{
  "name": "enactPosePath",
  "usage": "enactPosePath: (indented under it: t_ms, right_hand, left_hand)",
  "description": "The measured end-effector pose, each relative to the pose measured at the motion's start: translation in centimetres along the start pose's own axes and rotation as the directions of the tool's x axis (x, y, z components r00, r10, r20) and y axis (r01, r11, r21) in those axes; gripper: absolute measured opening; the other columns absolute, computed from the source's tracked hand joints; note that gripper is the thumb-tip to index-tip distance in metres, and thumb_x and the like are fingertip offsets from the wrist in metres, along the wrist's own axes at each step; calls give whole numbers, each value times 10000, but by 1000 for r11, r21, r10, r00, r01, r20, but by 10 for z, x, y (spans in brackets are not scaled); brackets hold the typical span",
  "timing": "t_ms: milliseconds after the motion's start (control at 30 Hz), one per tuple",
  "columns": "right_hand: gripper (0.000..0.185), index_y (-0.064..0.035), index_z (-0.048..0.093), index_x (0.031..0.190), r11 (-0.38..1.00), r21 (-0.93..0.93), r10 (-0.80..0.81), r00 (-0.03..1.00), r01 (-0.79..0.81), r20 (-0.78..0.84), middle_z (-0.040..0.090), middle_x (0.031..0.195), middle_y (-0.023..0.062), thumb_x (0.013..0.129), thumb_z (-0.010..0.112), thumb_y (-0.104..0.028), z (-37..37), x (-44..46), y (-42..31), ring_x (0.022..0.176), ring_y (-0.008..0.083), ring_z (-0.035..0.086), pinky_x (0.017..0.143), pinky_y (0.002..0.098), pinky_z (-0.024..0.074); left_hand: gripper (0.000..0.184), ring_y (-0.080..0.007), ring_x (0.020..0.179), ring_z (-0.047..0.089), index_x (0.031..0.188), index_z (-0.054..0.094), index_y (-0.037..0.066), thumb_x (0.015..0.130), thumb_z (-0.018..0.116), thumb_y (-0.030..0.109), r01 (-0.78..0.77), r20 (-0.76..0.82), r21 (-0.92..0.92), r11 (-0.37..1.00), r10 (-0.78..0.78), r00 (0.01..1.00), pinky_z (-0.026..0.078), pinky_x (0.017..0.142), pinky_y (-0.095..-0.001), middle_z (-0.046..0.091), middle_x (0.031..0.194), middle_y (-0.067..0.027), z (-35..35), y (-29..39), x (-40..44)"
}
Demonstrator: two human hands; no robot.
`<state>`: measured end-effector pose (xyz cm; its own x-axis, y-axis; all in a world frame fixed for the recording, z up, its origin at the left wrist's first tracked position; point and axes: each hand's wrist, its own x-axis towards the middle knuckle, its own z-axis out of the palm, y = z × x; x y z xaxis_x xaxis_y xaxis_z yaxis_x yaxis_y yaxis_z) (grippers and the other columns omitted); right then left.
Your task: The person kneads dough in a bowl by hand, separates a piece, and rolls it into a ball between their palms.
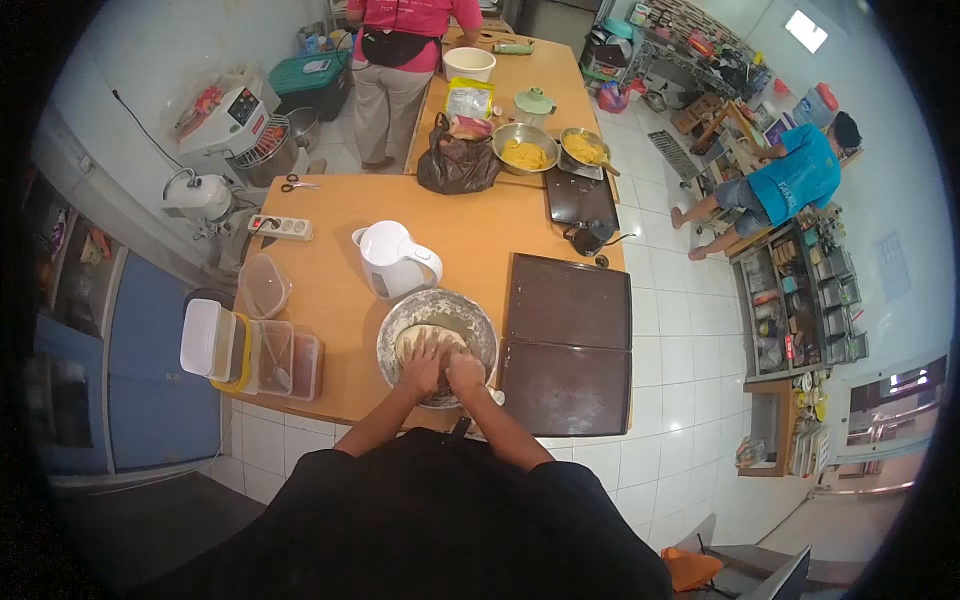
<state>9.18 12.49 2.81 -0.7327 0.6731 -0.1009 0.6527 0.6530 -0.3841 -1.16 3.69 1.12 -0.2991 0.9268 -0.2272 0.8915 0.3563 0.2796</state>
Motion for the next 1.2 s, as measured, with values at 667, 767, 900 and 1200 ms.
enactPosePath:
  t_ms: [667,767,900,1200]
  right_hand:
    - [322,-92,703,1069,997,65,29,981,-42,192,674,969,212,762,629,-151,-13,17,16,927,399,646,851,459,519]
    - [311,-87,710,1054,997,53,44,975,-57,220,674,968,213,760,639,-161,-28,18,9,941,401,640,869,462,509]
    - [292,-78,719,1025,993,97,43,978,-64,202,670,955,227,772,660,-211,-33,11,10,912,413,642,869,465,505]
    - [258,-62,736,917,984,162,22,964,-68,266,676,838,216,759,694,-262,-64,6,12,870,400,646,826,460,506]
  left_hand:
    - [690,-437,1448,-48,1490,267,328,869,528,477,57,-26,-166,984,-62,998,-43,1066,-710,69,1595,-140,3,8,5]
    - [657,-435,1449,-60,1491,260,325,894,500,458,49,-68,-131,990,-58,996,-51,1067,-707,56,1598,-137,19,4,10]
    - [686,-451,1439,-105,1494,214,325,896,527,451,40,-86,-116,992,-51,995,-71,1041,-729,28,1594,-165,28,3,11]
    - [719,-454,1441,-88,1491,232,312,871,582,411,39,-34,-97,995,-43,999,-53,1058,-716,22,1596,-161,26,0,10]
